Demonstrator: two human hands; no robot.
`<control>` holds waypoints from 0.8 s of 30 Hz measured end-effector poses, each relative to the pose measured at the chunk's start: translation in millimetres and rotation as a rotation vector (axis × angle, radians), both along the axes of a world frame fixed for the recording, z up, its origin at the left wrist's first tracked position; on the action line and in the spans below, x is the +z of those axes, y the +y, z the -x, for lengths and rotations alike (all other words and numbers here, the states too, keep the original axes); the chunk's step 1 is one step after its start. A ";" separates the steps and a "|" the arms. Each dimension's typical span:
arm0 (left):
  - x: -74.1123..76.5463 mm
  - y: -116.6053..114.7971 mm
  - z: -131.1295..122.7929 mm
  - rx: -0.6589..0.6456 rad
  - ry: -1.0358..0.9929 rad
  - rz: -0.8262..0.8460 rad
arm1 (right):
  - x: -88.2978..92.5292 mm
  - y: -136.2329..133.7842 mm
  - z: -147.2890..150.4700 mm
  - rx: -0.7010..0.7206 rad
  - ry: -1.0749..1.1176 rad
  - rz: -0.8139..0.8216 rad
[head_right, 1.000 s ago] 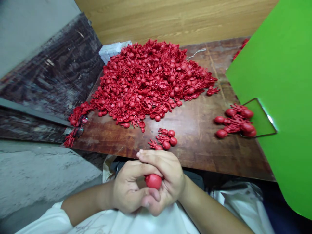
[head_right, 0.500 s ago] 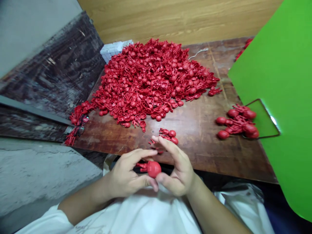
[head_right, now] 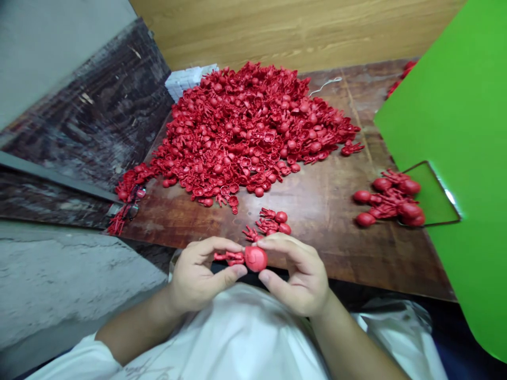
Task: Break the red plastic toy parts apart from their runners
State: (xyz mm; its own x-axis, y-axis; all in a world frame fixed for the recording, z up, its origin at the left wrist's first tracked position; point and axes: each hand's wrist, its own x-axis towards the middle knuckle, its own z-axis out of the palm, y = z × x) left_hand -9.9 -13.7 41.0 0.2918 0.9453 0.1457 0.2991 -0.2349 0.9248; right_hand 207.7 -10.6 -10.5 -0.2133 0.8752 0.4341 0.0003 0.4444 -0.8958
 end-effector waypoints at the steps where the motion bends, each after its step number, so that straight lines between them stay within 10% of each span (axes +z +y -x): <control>1: 0.2 0.6 -0.8 -0.008 0.002 -0.029 | -0.3 -0.2 0.1 0.019 -0.007 0.011; 24: -15.7 -7.0 -17.6 -0.308 0.139 -0.212 | 13.3 -1.8 10.4 0.107 0.050 0.068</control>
State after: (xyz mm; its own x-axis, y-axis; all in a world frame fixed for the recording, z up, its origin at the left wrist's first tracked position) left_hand 7.7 -20.7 25.2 0.5873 0.7640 0.2671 0.3040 -0.5141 0.8021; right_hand 197.3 -12.4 2.9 -0.2864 0.8766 0.3867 -0.0894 0.3774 -0.9217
